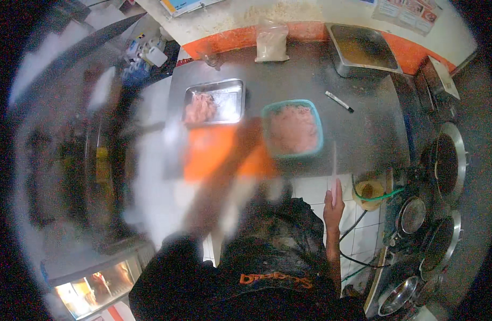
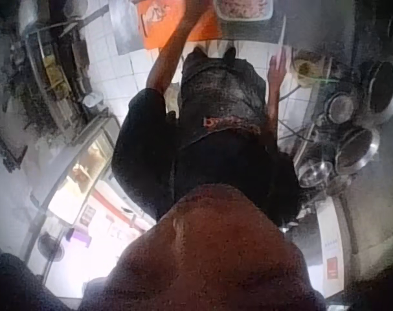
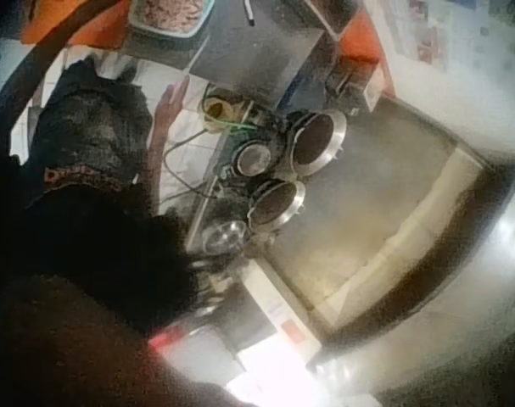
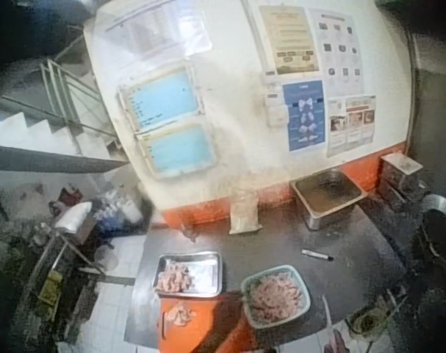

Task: Slicing raw chicken into small pieces on a cutting board.

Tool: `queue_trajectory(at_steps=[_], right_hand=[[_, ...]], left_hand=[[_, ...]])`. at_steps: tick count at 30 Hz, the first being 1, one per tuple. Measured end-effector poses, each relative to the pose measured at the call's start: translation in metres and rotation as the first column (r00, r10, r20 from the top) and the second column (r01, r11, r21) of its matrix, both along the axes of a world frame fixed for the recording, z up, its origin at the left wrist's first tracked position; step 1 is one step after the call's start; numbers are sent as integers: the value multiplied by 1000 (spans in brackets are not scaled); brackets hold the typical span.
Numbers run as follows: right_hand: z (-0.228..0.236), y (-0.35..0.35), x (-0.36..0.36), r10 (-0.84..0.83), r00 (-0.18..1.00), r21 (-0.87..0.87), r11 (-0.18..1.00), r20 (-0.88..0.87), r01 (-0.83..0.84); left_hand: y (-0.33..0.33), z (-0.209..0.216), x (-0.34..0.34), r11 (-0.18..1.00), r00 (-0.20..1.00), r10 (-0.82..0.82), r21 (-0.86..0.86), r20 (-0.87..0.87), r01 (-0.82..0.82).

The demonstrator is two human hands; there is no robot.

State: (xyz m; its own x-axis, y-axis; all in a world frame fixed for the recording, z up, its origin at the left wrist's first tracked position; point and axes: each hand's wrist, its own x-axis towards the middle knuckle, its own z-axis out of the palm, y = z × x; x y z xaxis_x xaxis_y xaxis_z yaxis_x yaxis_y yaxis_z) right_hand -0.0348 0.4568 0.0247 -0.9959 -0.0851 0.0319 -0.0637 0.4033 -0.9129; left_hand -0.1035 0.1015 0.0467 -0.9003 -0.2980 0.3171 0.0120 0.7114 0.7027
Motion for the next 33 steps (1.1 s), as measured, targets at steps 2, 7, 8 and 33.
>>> queue_trajectory(at_steps=[2,7,8,33], right_hand=[[-8,-7,-5,-64,994,-215,973,91,82],[12,-46,-19,59,998,-255,966,25,-51],[11,-57,-24,140,990,-276,953,30,-127],[-49,-188,34,428,772,-36,883,470,-468]], left_hand=[[-47,-21,36,944,958,203,-218,-203,-247],[-138,-52,99,937,886,345,-173,311,-304],[-154,-73,113,932,948,312,176,60,-317],[-60,-29,118,935,996,-70,-344,63,88]])
